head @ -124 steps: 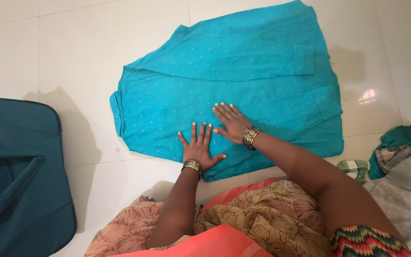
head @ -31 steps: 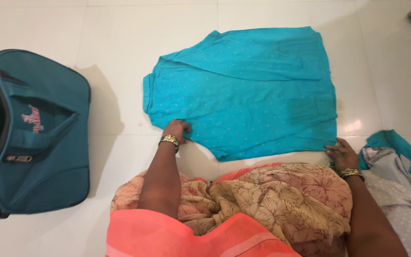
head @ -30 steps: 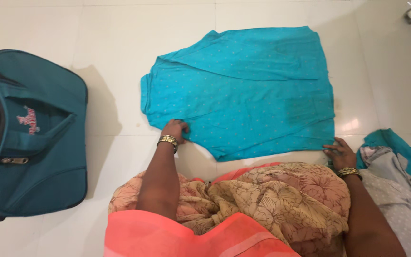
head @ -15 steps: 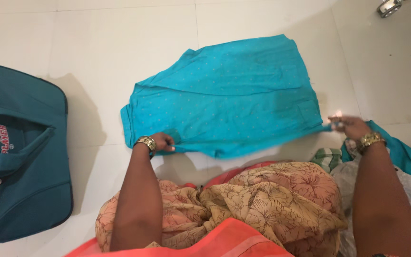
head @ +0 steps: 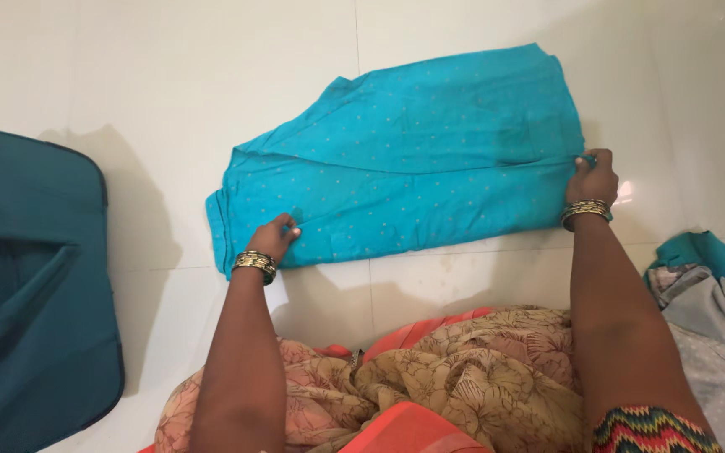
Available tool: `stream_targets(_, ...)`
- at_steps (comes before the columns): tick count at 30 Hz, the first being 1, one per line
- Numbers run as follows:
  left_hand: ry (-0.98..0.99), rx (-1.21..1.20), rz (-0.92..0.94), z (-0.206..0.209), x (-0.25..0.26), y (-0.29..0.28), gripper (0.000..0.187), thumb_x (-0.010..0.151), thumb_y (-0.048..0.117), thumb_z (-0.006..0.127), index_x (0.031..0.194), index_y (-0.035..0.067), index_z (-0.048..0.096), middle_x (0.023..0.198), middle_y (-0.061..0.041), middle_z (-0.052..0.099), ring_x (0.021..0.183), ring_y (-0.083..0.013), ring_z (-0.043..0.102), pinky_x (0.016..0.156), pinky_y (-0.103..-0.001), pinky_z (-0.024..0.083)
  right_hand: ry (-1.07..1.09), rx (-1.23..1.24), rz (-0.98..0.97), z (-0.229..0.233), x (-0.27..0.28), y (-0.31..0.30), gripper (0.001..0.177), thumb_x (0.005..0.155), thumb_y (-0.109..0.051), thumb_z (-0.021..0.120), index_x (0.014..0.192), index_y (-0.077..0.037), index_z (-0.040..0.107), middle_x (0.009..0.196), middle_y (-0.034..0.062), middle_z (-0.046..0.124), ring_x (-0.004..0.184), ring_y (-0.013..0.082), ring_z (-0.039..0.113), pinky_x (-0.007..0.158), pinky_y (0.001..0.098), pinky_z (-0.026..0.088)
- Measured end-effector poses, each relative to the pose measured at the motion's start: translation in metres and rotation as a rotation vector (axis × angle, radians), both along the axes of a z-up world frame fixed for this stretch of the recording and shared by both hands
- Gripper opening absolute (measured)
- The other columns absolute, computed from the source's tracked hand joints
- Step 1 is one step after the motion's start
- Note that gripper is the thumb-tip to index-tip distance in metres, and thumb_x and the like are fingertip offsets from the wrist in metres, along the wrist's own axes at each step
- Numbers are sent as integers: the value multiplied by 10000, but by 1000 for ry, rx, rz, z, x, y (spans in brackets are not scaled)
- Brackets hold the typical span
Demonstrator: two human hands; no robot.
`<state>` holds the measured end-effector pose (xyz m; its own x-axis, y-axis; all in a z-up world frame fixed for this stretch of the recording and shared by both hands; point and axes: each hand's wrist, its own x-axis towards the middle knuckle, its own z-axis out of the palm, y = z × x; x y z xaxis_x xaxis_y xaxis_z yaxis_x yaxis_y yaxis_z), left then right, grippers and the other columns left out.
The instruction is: The person buttons a teal shirt and then folds it by hand while sitting on the floor.
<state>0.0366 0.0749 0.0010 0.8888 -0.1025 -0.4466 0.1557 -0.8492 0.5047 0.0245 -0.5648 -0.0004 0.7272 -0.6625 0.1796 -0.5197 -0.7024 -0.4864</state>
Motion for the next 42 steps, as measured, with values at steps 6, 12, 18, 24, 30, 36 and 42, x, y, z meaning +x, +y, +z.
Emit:
stream_targets(6,77,220,-57,15,5,-10,321,922,467,670,1152,244,687,1107,-129,755,1054,-369,698,881,-506,541,49,-91,80,-14,4,-8,215,1021,-315,719,1152,-169,632,950,192,715,914,432,673,774,546,506)
stream_targets(12,202,372,-13,23,9,-22,350,910,541,662,1142,281,690,1134,-77,757,1080,-338,701,881,-523,545,60,-172,177,-28,4,-12,193,1045,-342,684,1123,-172,638,1016,148,720,928,401,674,772,527,503)
stream_targets(18,96,621,-220,39,14,-44,413,877,477,746,1176,201,676,1145,-110,751,1085,-324,711,892,-496,547,38,-127,176,-18,4,-4,197,1030,-355,680,1128,-184,659,1035,129,724,941,384,679,802,507,516)
stream_targets(24,-594,163,-518,29,-8,-138,614,877,483,684,1422,241,537,1546,-87,455,1446,-285,411,1133,-592,333,-65,-107,186,-9,4,0,189,1008,-340,702,1108,-180,687,1055,123,735,950,372,690,818,490,530)
stream_targets(30,-379,297,-509,6,-39,-168,731,949,694,364,1587,364,233,1658,-4,253,1535,-218,181,1185,-680,-7,-101,-122,223,-10,11,-6,177,1025,-340,696,1102,-181,692,1058,122,736,952,368,695,832,483,539)
stream_targets(36,-461,293,-491,-7,-39,-166,885,905,760,374,1608,248,207,1664,-45,240,1525,-224,195,1173,-689,-5,5,-83,218,-17,22,-10,251,1020,-390,696,1102,-154,675,1028,131,733,945,379,687,825,501,521)
stream_targets(42,-404,318,-475,-2,-36,-171,1056,835,851,389,1606,163,168,1667,-51,209,1538,-219,153,1176,-684,-36,57,-43,126,-15,28,-16,354,988,-456,718,1114,-131,655,995,148,716,937,386,674,806,513,507)
